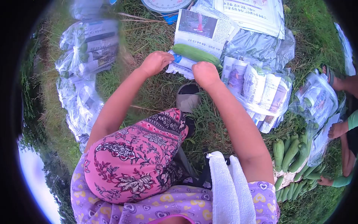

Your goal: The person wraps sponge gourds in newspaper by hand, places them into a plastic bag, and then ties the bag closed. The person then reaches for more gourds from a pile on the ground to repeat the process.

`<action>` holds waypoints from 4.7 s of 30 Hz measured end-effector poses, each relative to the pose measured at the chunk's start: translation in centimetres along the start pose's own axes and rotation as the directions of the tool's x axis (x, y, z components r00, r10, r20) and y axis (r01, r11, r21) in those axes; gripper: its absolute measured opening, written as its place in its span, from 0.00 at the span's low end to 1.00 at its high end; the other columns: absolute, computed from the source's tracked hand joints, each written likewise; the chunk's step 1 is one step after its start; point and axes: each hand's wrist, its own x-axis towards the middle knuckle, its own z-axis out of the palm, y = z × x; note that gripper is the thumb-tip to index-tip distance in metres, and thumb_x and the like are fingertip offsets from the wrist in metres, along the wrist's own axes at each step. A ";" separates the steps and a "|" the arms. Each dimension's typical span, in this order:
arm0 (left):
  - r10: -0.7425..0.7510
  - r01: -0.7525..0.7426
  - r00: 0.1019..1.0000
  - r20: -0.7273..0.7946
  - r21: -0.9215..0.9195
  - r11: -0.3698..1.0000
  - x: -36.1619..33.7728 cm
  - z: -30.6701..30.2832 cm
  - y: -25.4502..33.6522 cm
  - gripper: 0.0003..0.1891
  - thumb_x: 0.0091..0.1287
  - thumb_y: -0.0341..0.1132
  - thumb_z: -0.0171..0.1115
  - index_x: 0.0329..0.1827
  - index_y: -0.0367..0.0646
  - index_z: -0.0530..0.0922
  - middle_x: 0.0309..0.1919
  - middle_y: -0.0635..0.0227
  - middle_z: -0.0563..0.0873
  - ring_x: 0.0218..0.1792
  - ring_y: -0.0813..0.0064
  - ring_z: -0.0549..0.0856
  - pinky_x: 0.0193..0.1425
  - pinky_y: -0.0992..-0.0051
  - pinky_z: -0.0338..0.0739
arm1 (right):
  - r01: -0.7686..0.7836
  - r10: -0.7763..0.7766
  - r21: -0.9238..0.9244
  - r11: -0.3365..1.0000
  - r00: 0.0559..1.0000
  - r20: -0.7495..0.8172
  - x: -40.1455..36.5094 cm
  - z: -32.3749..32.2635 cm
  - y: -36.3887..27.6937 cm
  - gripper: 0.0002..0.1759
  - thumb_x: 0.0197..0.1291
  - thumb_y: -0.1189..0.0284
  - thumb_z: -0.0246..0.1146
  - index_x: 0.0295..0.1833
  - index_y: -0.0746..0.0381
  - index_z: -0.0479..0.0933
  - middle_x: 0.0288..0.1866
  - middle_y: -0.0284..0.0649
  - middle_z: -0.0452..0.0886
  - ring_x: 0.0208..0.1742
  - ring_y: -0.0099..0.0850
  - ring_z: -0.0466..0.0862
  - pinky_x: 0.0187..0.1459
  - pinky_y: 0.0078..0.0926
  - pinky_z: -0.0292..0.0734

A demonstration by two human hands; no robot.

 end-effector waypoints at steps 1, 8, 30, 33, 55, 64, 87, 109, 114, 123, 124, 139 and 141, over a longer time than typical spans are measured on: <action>0.000 0.000 1.000 0.006 -0.001 1.000 0.0 -0.1 0.1 0.10 0.63 0.33 0.60 0.44 0.42 0.84 0.46 0.62 0.86 0.47 0.60 0.84 0.54 0.64 0.77 | -0.034 0.032 0.038 0.999 0.998 0.053 0.2 -0.4 0.1 0.10 0.56 0.68 0.59 0.32 0.61 0.83 0.34 0.47 0.84 0.39 0.43 0.84 0.44 0.41 0.79; 0.008 -0.008 1.000 -0.013 -0.011 1.000 -0.1 0.2 -0.3 0.10 0.63 0.33 0.60 0.44 0.42 0.85 0.46 0.63 0.86 0.47 0.60 0.84 0.55 0.64 0.77 | -0.065 0.053 0.208 0.976 0.996 0.066 0.7 -1.5 1.3 0.09 0.57 0.65 0.60 0.35 0.54 0.85 0.34 0.46 0.85 0.38 0.45 0.84 0.44 0.44 0.77; -0.150 0.141 0.983 -0.100 -0.098 0.985 2.2 -0.9 1.2 0.09 0.63 0.38 0.61 0.35 0.41 0.82 0.35 0.60 0.85 0.42 0.59 0.83 0.52 0.62 0.74 | 0.065 0.047 0.230 0.971 0.892 -0.449 0.2 -4.2 -1.9 0.09 0.50 0.65 0.69 0.28 0.58 0.80 0.28 0.38 0.79 0.35 0.38 0.80 0.41 0.37 0.77; -0.195 0.176 0.960 -0.200 -0.112 0.978 2.9 -0.6 1.3 0.07 0.62 0.36 0.62 0.35 0.41 0.81 0.32 0.61 0.84 0.38 0.57 0.83 0.48 0.63 0.75 | 0.181 -0.097 0.139 0.974 0.878 -0.468 0.4 -2.6 -3.2 0.08 0.48 0.67 0.68 0.29 0.58 0.78 0.31 0.36 0.77 0.40 0.36 0.77 0.43 0.36 0.76; -0.561 -0.199 0.812 0.162 -0.827 -0.526 1.2 2.9 9.0 0.23 0.70 0.40 0.53 0.64 0.37 0.64 0.55 0.56 0.77 0.59 0.61 0.76 0.66 0.59 0.69 | -0.120 0.344 0.844 0.522 0.936 -0.079 0.9 -2.1 -3.1 0.33 0.44 0.56 0.73 0.52 0.69 0.77 0.42 0.49 0.85 0.43 0.37 0.85 0.47 0.31 0.78; -0.424 -0.142 0.893 0.152 -0.798 -0.586 1.6 1.7 13.6 0.24 0.62 0.34 0.59 0.60 0.36 0.67 0.50 0.56 0.78 0.52 0.61 0.80 0.59 0.59 0.75 | -0.285 0.495 0.463 0.839 0.751 -0.436 -8.2 -7.9 -5.0 0.24 0.45 0.58 0.72 0.45 0.62 0.83 0.59 0.49 0.74 0.60 0.43 0.72 0.59 0.36 0.68; 0.411 -0.376 0.805 0.429 -0.169 0.911 13.5 -5.8 39.2 0.26 0.65 0.45 0.58 0.60 0.35 0.74 0.56 0.49 0.78 0.57 0.54 0.78 0.62 0.65 0.71 | 0.373 0.933 0.892 0.255 0.148 -0.329 -39.1 -9.6 7.3 0.31 0.54 0.75 0.66 0.65 0.68 0.69 0.49 0.38 0.80 0.46 0.22 0.79 0.50 0.21 0.73; 0.012 0.011 0.967 0.255 -0.089 0.996 22.6 6.5 40.8 0.14 0.51 0.40 0.64 0.34 0.38 0.81 0.33 0.54 0.86 0.34 0.60 0.86 0.41 0.66 0.78 | 0.244 0.919 0.965 0.100 0.348 -0.184 -39.8 4.0 8.0 0.30 0.49 0.73 0.67 0.61 0.65 0.74 0.53 0.39 0.81 0.49 0.27 0.80 0.55 0.26 0.73; 0.095 -0.083 0.992 0.083 -0.142 0.986 19.5 5.7 42.7 0.14 0.54 0.38 0.62 0.41 0.41 0.78 0.29 0.53 0.85 0.33 0.55 0.85 0.42 0.62 0.78 | -0.332 0.783 0.710 0.621 0.246 -0.571 -38.1 -1.7 5.9 0.31 0.43 0.71 0.69 0.59 0.56 0.76 0.50 0.43 0.81 0.49 0.41 0.82 0.54 0.33 0.76; 0.454 -0.449 0.889 0.061 0.308 0.839 15.8 4.6 44.7 0.07 0.56 0.30 0.59 0.37 0.39 0.75 0.29 0.53 0.84 0.31 0.57 0.86 0.31 0.64 0.81 | -0.210 0.768 0.739 0.640 0.184 -0.613 -35.7 -1.4 7.7 0.30 0.40 0.73 0.71 0.56 0.63 0.78 0.48 0.45 0.78 0.48 0.40 0.81 0.52 0.32 0.76; 0.453 -0.446 0.890 0.052 0.309 0.840 15.5 4.7 44.8 0.07 0.56 0.30 0.59 0.36 0.39 0.75 0.29 0.53 0.84 0.30 0.57 0.86 0.30 0.65 0.81 | -0.205 0.780 0.753 0.625 0.178 -0.600 -35.5 -1.7 7.9 0.30 0.40 0.73 0.71 0.55 0.64 0.79 0.47 0.45 0.78 0.48 0.40 0.81 0.52 0.31 0.76; 0.421 -0.422 0.906 0.039 0.160 0.893 16.8 4.4 44.0 0.11 0.56 0.31 0.59 0.41 0.39 0.75 0.29 0.48 0.84 0.30 0.49 0.85 0.35 0.57 0.80 | 0.031 0.930 0.947 0.320 0.181 -0.320 -31.5 -1.8 12.6 0.28 0.42 0.66 0.75 0.50 0.66 0.80 0.47 0.44 0.84 0.47 0.31 0.83 0.54 0.28 0.76; 0.352 -0.380 0.922 0.164 0.199 0.903 17.1 2.4 44.3 0.12 0.57 0.34 0.59 0.42 0.39 0.76 0.31 0.48 0.85 0.32 0.49 0.85 0.39 0.56 0.80 | 0.071 0.905 0.947 0.314 0.278 -0.321 -32.2 -1.7 12.8 0.31 0.42 0.66 0.76 0.53 0.67 0.77 0.49 0.43 0.82 0.50 0.30 0.82 0.55 0.28 0.75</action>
